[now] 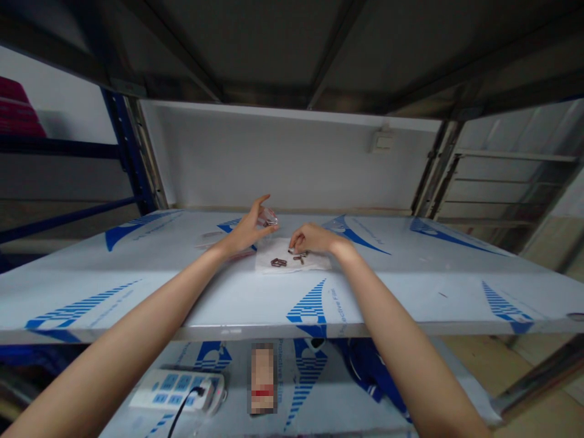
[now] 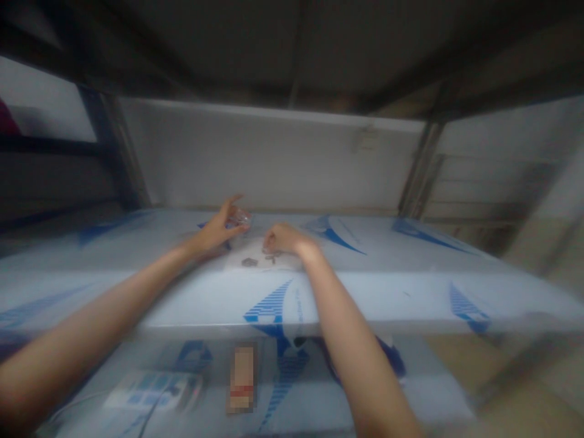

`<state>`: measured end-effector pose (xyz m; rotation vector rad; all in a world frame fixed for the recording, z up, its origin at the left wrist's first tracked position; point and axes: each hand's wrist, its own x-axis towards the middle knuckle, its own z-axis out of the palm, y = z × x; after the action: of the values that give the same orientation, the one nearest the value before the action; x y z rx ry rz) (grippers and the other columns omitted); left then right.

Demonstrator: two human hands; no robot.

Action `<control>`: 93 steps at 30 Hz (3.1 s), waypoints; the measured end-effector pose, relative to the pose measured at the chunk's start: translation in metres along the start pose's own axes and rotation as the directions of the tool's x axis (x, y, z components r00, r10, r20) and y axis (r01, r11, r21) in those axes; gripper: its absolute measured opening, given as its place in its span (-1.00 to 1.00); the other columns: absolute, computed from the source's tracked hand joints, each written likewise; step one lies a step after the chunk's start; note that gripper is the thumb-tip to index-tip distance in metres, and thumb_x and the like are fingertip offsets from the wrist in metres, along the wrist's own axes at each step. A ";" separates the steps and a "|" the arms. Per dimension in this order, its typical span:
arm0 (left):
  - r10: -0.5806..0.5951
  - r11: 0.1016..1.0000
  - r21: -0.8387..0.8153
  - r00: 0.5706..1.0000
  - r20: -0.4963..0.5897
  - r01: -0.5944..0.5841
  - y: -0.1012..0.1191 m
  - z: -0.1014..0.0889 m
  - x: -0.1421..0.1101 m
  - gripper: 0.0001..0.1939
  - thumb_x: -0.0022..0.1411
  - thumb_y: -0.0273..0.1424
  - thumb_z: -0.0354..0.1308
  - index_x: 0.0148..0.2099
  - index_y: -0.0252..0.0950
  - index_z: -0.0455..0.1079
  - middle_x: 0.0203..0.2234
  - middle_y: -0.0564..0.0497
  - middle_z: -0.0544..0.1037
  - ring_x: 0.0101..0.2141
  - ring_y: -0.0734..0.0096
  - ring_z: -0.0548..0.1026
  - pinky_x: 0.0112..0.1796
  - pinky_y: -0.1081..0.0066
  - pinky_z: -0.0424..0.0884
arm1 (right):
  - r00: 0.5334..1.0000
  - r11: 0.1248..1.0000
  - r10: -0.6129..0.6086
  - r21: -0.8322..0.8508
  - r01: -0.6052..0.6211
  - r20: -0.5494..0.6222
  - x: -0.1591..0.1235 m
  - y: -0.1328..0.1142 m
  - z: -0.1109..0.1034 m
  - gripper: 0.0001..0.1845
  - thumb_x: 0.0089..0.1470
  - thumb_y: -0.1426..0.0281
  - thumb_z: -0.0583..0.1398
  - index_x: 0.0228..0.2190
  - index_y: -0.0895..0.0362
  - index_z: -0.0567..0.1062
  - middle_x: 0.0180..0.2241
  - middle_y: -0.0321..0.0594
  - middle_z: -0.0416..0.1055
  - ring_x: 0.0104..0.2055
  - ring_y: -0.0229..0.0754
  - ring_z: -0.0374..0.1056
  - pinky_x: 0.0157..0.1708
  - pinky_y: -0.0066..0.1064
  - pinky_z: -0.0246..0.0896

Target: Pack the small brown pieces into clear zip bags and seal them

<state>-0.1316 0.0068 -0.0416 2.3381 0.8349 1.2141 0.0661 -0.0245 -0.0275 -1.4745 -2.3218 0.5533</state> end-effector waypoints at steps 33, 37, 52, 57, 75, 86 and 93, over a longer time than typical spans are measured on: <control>0.140 0.990 0.038 0.990 -0.028 -0.139 0.006 0.014 -0.003 -0.20 0.08 -0.20 0.14 0.24 -0.29 -0.18 -0.17 -0.10 0.36 -0.22 0.33 0.39 -0.13 0.27 0.29 | 0.755 0.891 -0.338 0.067 0.448 -0.562 0.011 -0.016 0.000 -0.91 -0.01 0.42 0.21 -0.44 0.13 0.55 -0.33 -0.23 0.46 -0.24 -0.25 0.30 -0.17 -0.37 0.11; 0.168 0.985 0.051 0.982 -0.083 -0.164 0.006 0.014 -0.002 -0.20 0.07 -0.20 0.14 0.23 -0.31 -0.17 -0.24 -0.06 0.36 -0.29 0.35 0.38 -0.17 0.27 0.30 | 0.752 0.921 -0.265 0.073 0.383 -0.604 0.008 -0.018 -0.002 -0.77 0.07 0.30 0.14 -0.40 0.14 0.56 -0.35 -0.20 0.43 -0.26 -0.24 0.30 -0.22 -0.38 0.11; 0.241 0.963 0.175 0.949 -0.205 -0.206 0.003 0.017 0.000 -0.22 0.12 -0.02 0.02 0.25 -0.29 -0.14 -0.07 -0.17 0.29 -0.07 0.16 0.26 -0.01 0.08 0.14 | 0.860 0.789 -0.162 0.460 0.408 -0.484 0.006 -0.019 -0.002 -0.73 -0.10 0.28 0.24 -0.32 0.15 0.55 -0.31 -0.17 0.52 -0.26 -0.21 0.40 -0.20 -0.38 0.23; 0.134 0.988 -0.040 0.961 -0.240 -0.148 0.008 0.013 0.000 -0.40 0.25 -0.14 -0.12 0.25 -0.28 -0.09 -0.10 -0.14 0.41 -0.11 0.24 0.35 -0.06 0.18 0.22 | 0.822 0.787 -0.157 0.433 0.439 -0.548 0.004 -0.018 -0.006 -0.72 -0.16 0.39 0.28 -0.30 0.20 0.54 -0.27 -0.11 0.51 -0.21 -0.17 0.41 -0.11 -0.30 0.23; 0.025 0.998 0.063 0.935 -0.355 -0.003 0.021 0.003 0.003 -0.75 0.11 -0.23 0.08 -0.34 -0.30 0.46 -0.40 -0.01 0.55 -0.37 0.32 0.42 -0.28 0.35 0.29 | 0.772 0.891 -0.109 0.283 0.356 -0.626 0.005 -0.012 -0.007 -0.79 -0.11 0.40 0.25 -0.36 0.22 0.56 -0.36 -0.09 0.52 -0.28 -0.16 0.44 -0.17 -0.35 0.26; 0.100 0.984 0.168 0.962 -0.254 -0.058 0.022 0.006 0.002 -0.77 0.13 -0.26 0.04 -0.39 -0.30 0.43 -0.46 0.01 0.51 -0.40 0.37 0.37 -0.30 0.39 0.27 | 0.778 0.968 -0.181 0.031 0.249 -0.602 -0.001 -0.014 -0.011 -0.88 -0.07 0.45 0.20 -0.46 0.15 0.57 -0.46 -0.22 0.51 -0.36 -0.21 0.36 -0.32 -0.42 0.16; 0.111 0.986 0.148 0.958 -0.265 -0.073 0.024 0.003 0.003 -0.73 0.11 -0.21 0.07 -0.38 -0.29 0.47 -0.49 0.02 0.52 -0.42 0.38 0.38 -0.32 0.40 0.27 | 0.756 0.953 -0.196 0.061 0.298 -0.625 0.003 -0.012 -0.008 -0.88 -0.07 0.39 0.22 -0.42 0.13 0.56 -0.46 -0.25 0.50 -0.37 -0.24 0.37 -0.30 -0.43 0.17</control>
<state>-0.1195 -0.0098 -0.0278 2.3733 0.9331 1.5919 0.0595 -0.0252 -0.0145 -1.0353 -1.8510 0.1358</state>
